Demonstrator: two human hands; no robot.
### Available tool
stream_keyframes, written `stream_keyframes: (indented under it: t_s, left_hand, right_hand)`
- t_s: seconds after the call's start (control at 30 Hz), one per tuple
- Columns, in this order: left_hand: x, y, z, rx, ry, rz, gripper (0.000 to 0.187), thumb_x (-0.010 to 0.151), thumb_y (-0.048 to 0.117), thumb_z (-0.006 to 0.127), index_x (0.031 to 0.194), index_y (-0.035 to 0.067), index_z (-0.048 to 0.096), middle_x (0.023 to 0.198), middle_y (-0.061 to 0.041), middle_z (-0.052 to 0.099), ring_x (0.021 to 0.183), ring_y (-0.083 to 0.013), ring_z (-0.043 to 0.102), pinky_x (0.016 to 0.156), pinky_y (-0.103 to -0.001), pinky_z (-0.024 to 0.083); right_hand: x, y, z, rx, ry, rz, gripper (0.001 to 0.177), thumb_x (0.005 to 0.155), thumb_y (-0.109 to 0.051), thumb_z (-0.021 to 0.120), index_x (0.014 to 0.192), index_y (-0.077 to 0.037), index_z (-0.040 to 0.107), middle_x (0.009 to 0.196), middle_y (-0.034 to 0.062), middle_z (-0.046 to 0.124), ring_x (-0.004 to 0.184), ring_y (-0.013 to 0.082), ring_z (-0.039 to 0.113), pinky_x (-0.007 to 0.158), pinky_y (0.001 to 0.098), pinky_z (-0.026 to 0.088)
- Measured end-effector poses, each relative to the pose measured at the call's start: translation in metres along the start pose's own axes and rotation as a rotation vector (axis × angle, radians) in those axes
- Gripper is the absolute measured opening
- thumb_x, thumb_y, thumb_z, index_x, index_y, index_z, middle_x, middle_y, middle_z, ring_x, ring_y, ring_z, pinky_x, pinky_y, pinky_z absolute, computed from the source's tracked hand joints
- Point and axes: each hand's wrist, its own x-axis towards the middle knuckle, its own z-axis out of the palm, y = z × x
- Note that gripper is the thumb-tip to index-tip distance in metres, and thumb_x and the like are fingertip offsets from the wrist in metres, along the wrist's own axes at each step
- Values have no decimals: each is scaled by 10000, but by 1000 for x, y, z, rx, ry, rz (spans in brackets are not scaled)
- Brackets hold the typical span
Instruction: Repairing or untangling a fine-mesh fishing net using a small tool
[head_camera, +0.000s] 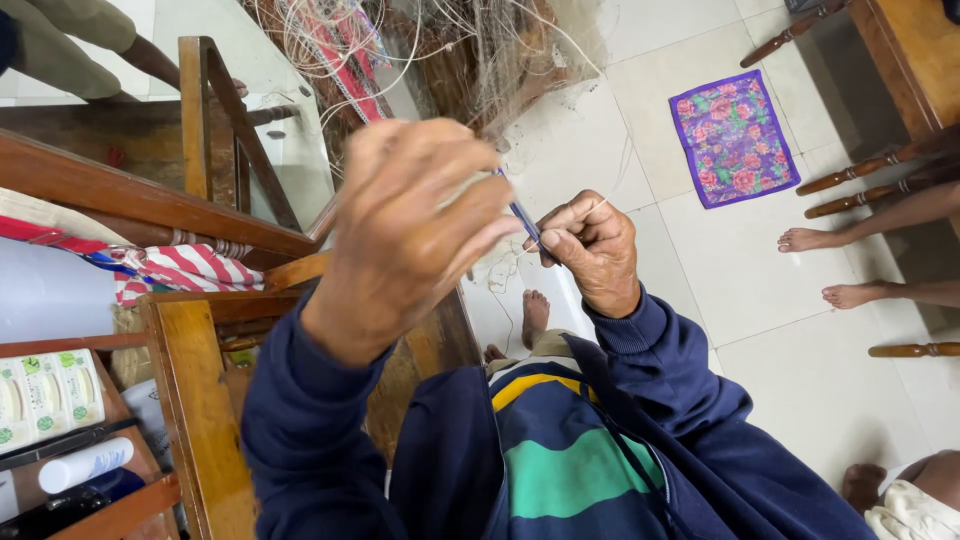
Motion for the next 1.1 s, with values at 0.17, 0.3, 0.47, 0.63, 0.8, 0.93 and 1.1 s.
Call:
stream_keyframes:
  t_s: [0.17, 0.3, 0.47, 0.63, 0.8, 0.93, 1.1]
  left_hand:
    - [-45, 45, 12, 123, 373, -50, 227, 1051, 36, 1007, 1171, 160, 860, 1295, -72, 867, 1269, -315, 802, 1255, -601, 493]
    - [-52, 78, 53, 27, 210, -9, 104, 1219, 237, 872, 1262, 173, 802, 1422, -79, 867, 1333, -305, 850, 1204, -578, 518]
    - [-80, 76, 126, 48, 399, 28, 180, 1204, 296, 785, 1338, 178, 804, 1539, -142, 823, 1446, -354, 792, 1246, -684, 528]
    - [-84, 70, 138, 30, 492, 95, 139, 1214, 299, 747, 1186, 193, 833, 1389, -94, 895, 1307, -302, 871, 1220, -623, 578]
    - [-84, 60, 135, 17, 574, 168, 143, 1202, 239, 750, 1207, 151, 862, 1363, -117, 912, 1240, -289, 907, 1255, -557, 572]
    - [-84, 72, 130, 72, 581, 152, 130, 1199, 207, 740, 1110, 161, 823, 1316, -101, 911, 1214, -299, 908, 1219, -592, 592]
    - [-105, 88, 132, 172, 726, 118, 16, 1164, 237, 820, 1148, 237, 822, 1482, -7, 849, 1423, -289, 747, 1318, -700, 429]
  right_hand:
    - [-2, 4, 5, 16, 48, -3, 226, 1136, -191, 825, 1066, -64, 652, 989, 176, 861, 685, 157, 704, 645, 263, 573]
    - [-9, 16, 2, 53, 144, 72, 193, 1088, -232, 878, 1100, -93, 744, 880, -15, 700, 771, 33, 576, 721, 205, 487]
    - [-23, 63, -5, 320, 95, 8, 203, 1140, -102, 808, 1102, 28, 657, 916, 194, 839, 741, 146, 766, 647, 268, 612]
    - [-36, 52, 13, 470, 97, 50, 126, 1139, -54, 741, 1101, 22, 647, 842, 187, 792, 693, 136, 723, 619, 265, 581]
    - [-37, 50, 18, 533, 112, 43, 75, 1122, -26, 727, 1118, -3, 656, 928, 208, 821, 767, 166, 766, 671, 273, 599]
    - [-47, 58, 19, 546, 104, 71, 84, 1127, -44, 728, 1115, -8, 652, 921, 204, 819, 766, 160, 756, 672, 279, 598]
    - [-48, 80, 8, 519, 23, 37, 109, 1131, -24, 732, 1119, 35, 640, 869, 264, 791, 710, 220, 775, 653, 338, 668]
